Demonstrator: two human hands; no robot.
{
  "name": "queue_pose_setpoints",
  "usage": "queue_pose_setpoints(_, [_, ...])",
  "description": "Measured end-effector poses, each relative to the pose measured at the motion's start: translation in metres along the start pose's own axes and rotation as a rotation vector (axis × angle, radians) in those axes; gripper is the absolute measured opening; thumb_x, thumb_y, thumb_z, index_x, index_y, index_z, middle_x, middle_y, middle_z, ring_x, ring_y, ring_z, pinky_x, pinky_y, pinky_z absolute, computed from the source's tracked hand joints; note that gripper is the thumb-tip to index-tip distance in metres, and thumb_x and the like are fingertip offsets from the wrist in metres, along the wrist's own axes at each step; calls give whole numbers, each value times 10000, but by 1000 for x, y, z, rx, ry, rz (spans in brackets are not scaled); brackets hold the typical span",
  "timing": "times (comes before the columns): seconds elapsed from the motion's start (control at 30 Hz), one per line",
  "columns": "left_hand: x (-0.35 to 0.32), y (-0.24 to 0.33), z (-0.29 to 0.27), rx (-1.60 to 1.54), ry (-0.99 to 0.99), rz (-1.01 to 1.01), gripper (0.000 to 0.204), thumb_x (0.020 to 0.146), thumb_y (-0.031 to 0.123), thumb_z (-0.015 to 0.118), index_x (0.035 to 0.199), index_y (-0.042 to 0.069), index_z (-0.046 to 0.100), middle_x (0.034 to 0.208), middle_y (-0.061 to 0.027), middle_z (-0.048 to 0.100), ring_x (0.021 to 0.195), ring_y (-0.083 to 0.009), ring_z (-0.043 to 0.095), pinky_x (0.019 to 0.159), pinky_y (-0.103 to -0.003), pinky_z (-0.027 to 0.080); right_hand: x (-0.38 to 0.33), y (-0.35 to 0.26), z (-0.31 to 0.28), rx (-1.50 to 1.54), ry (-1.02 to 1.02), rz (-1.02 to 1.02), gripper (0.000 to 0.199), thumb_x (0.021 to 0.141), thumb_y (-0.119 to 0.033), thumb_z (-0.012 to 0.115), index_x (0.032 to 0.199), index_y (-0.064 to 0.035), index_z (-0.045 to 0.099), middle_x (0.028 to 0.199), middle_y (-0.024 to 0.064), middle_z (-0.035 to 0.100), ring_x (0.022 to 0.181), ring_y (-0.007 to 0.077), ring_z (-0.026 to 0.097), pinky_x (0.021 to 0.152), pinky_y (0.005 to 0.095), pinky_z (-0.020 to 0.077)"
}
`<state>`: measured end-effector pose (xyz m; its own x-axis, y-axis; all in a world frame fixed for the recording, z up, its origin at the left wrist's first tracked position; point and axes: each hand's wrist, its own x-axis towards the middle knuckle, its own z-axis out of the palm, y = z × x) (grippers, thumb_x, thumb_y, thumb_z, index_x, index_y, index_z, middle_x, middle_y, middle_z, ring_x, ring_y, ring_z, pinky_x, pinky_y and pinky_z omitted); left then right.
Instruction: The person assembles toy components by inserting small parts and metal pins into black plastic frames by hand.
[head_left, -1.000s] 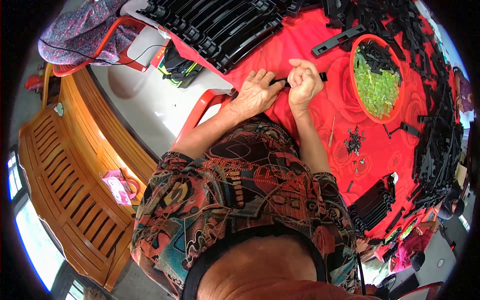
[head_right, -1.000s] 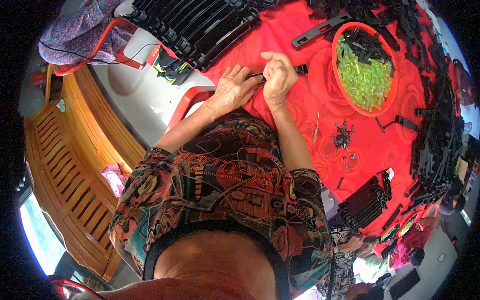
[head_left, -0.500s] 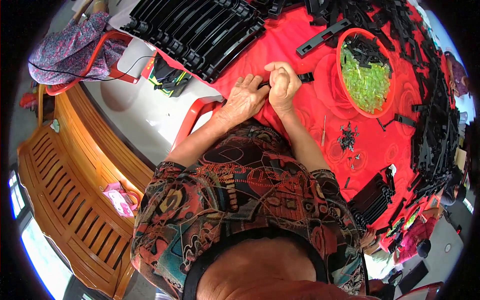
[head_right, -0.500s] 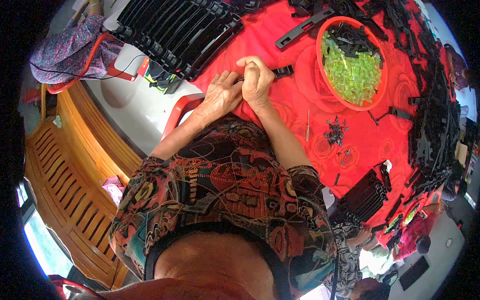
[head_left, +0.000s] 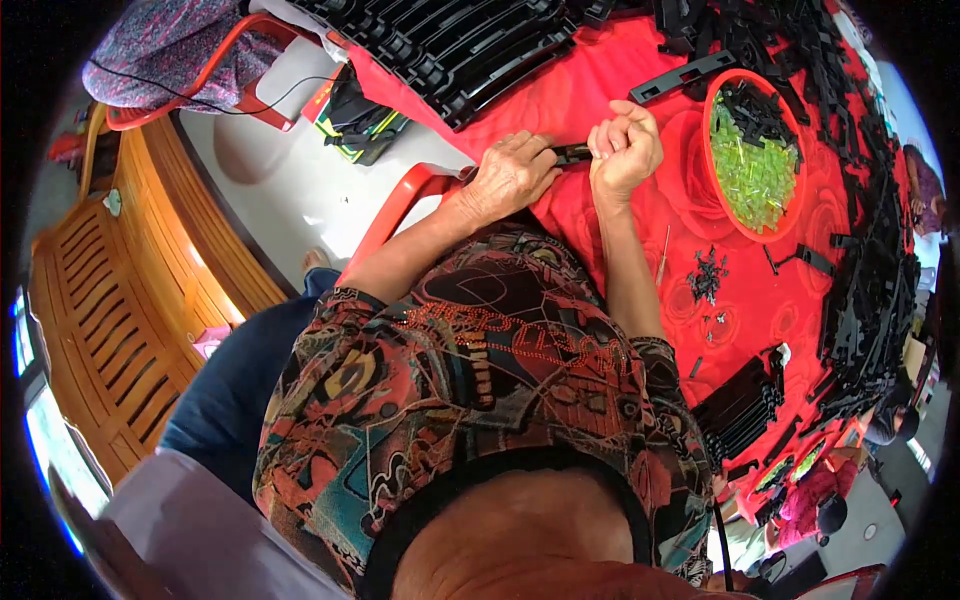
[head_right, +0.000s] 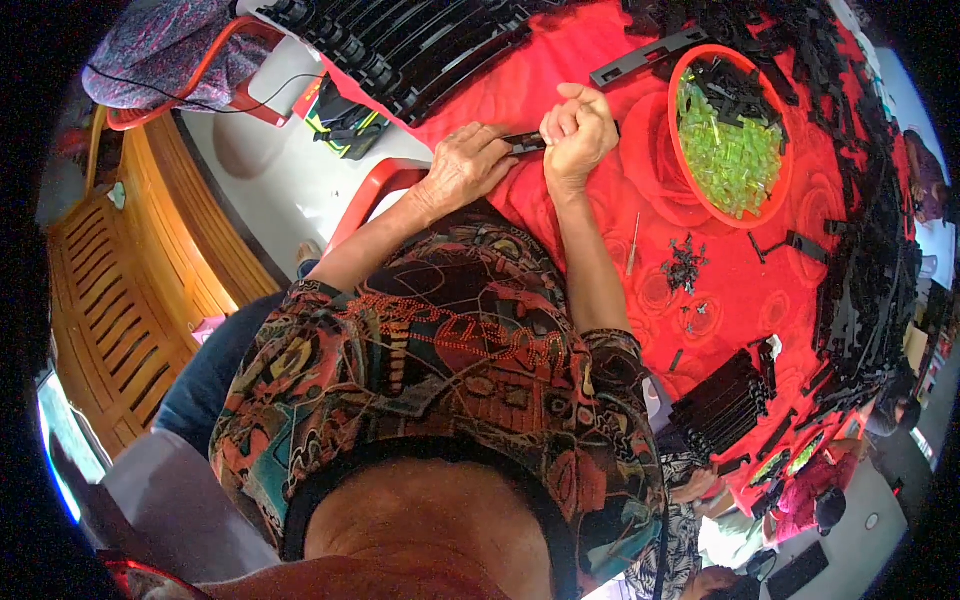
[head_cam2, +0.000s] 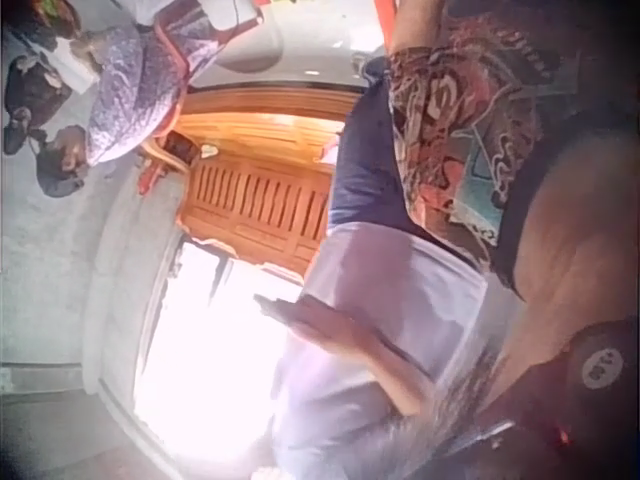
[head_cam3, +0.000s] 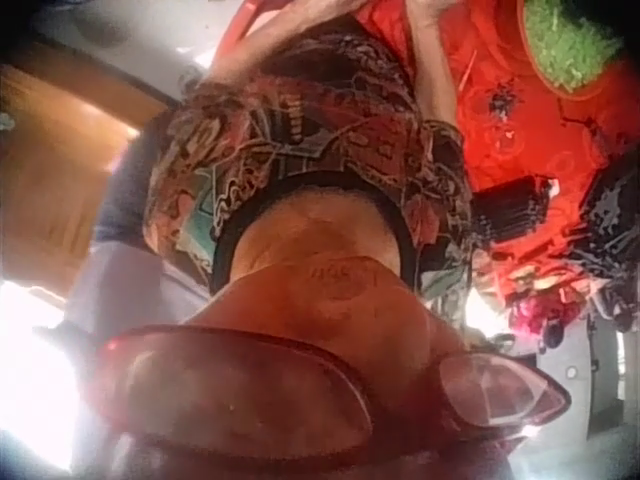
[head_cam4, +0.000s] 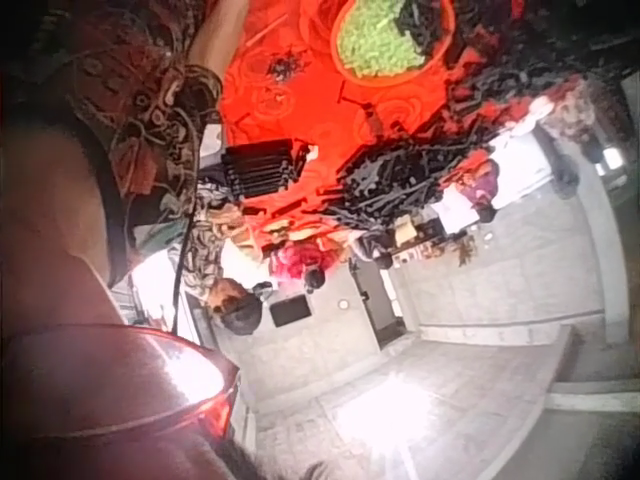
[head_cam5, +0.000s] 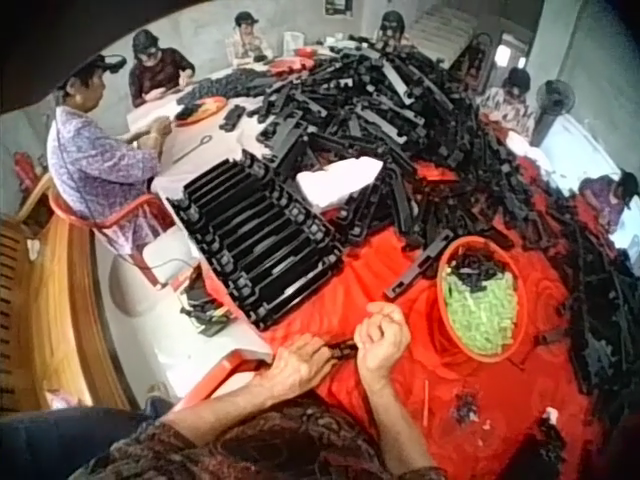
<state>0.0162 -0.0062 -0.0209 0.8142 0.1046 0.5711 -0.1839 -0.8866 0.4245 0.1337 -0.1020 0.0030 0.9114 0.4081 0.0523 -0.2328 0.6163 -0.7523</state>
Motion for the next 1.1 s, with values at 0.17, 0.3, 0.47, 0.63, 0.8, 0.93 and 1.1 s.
queue_pose_setpoints(0.17, [-2, -2, 0, -2, -2, 13, 177, 686, 143, 685, 808, 62, 585, 873, -78, 570, 754, -239, 557, 663, -347, 471, -1, -2, 3, -14, -25, 7, 238, 823, -50, 342, 919, 70, 524, 556, -18, 301, 411, 66, 267, 389, 222, 266])
queue_pose_setpoints(0.3, [-1, 0, 1, 19, -11, 9, 229, 688, 147, 683, 898, 81, 623, 886, -62, 569, 774, -223, 551, 673, -341, 466, -3, 0, 3, -17, -75, 2, 236, 824, -36, 335, 919, 74, 521, 551, -19, 302, 413, 62, 269, 390, 223, 266])
queue_pose_setpoints(0.47, [-1, 3, 0, 50, -35, 1, 298, 664, 96, 693, 958, 80, 648, 932, -67, 593, 781, -224, 560, 671, -328, 465, -6, 1, 7, -243, -95, -47, 259, 822, -57, 321, 877, 90, 527, 523, -18, 288, 413, 68, 241, 388, 236, 254])
queue_pose_setpoints(0.63, [-2, 2, 2, 40, -37, -10, 308, 652, 97, 690, 957, 85, 648, 935, -61, 587, 793, -221, 550, 661, -332, 449, -11, 1, 12, -296, -103, -53, 243, 808, -27, 341, 804, 83, 557, 544, -12, 371, 445, 50, 279, 405, 220, 283])
queue_pose_setpoints(0.8, [-3, 3, 1, 48, -54, 14, 224, 693, 146, 662, 909, 90, 638, 881, -57, 547, 766, -208, 516, 628, -328, 413, -13, 9, 8, -452, -98, -101, 228, 794, -27, 351, 768, 53, 563, 537, -21, 392, 451, 43, 315, 400, 219, 282])
queue_pose_setpoints(0.93, [-3, 1, 2, 37, -61, 26, 210, 690, 143, 666, 886, 77, 629, 889, -69, 551, 766, -216, 522, 630, -330, 420, -15, 7, 7, -540, -136, -145, 215, 790, -32, 357, 746, 27, 559, 546, -12, 440, 459, 45, 363, 409, 221, 295])
queue_pose_setpoints(1.1, [-3, 1, 4, -45, -13, 5, 185, 686, 121, 677, 824, 36, 586, 960, -102, 585, 771, -251, 549, 669, -362, 453, -16, 9, 7, -779, -249, -353, 168, 764, -43, 387, 707, 2, 539, 580, 67, 512, 480, 122, 479, 466, 273, 391])
